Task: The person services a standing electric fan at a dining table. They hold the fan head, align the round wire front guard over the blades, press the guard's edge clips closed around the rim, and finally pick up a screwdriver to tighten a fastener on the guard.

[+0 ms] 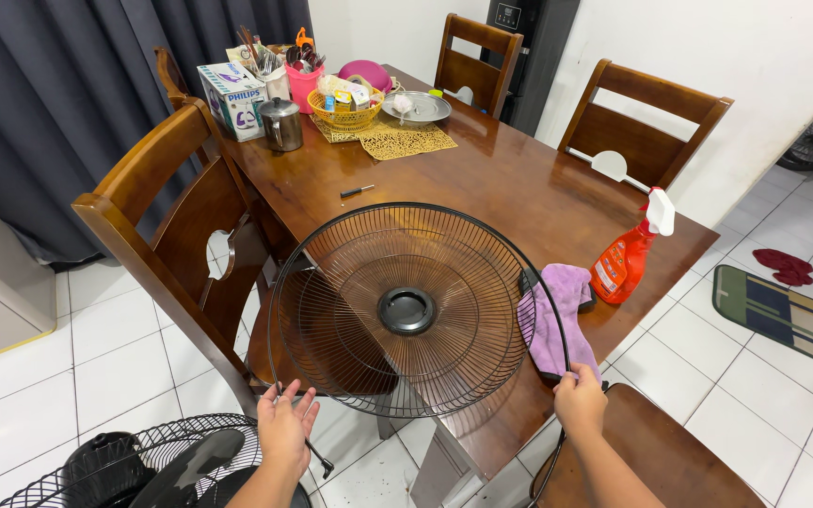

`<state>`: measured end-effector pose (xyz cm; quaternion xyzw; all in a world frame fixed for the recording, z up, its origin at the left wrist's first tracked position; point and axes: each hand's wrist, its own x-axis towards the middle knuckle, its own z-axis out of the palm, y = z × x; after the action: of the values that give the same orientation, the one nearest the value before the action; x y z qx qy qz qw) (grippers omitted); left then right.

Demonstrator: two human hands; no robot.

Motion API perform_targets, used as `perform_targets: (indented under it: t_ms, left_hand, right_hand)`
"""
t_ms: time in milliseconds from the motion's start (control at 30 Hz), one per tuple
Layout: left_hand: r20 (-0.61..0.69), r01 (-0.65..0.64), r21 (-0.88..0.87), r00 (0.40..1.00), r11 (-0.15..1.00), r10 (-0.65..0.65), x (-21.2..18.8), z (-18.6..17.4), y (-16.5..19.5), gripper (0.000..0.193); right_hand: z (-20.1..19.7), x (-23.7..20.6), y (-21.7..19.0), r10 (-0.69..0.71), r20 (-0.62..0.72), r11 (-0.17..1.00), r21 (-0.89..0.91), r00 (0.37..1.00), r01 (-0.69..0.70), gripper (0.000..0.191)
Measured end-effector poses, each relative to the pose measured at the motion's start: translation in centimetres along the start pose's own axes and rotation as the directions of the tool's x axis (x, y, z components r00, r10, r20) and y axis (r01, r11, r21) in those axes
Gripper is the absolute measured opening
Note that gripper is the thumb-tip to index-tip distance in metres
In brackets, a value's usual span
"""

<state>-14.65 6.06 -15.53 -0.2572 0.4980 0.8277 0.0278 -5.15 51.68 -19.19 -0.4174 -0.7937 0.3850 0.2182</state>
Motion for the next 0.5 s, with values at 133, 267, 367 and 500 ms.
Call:
perform_targets:
  t_ms: [133,267,367,500]
  left_hand:
    - [0.01,-0.001,0.01,1.0,1.0,0.001,-0.23,0.01,0.23,0.044]
    - [0.014,-0.001,0.013,1.0,1.0,0.001,-0.3,-0.05,0.48,0.045]
    - [0.014,-0.003,0.007,1.0,1.0,0.003,-0.29,-0.09,0.56,0.045]
    - [0.006,-0.003,-0.001,1.0,1.0,0.003,-0.22,-0.19,0.46,0.045]
  right_hand:
    - [-0.07,-0.21,-0.38,0.014,0.004,1.0,-0.002,1.0,-0.014,0.032]
    - [-0.1,-0.23,-0.53,0.014,0.009,1.0,0.021,1.0,-0.014,0.032]
    - [-0.19,-0.12,-0.46,-0.007,-0.003,1.0,0.011,1.0,0.007,0.032]
    - [-0.19,0.01,-0.37,-0.008,-0.001,1.0,0.009,1.0,0.008,0.032]
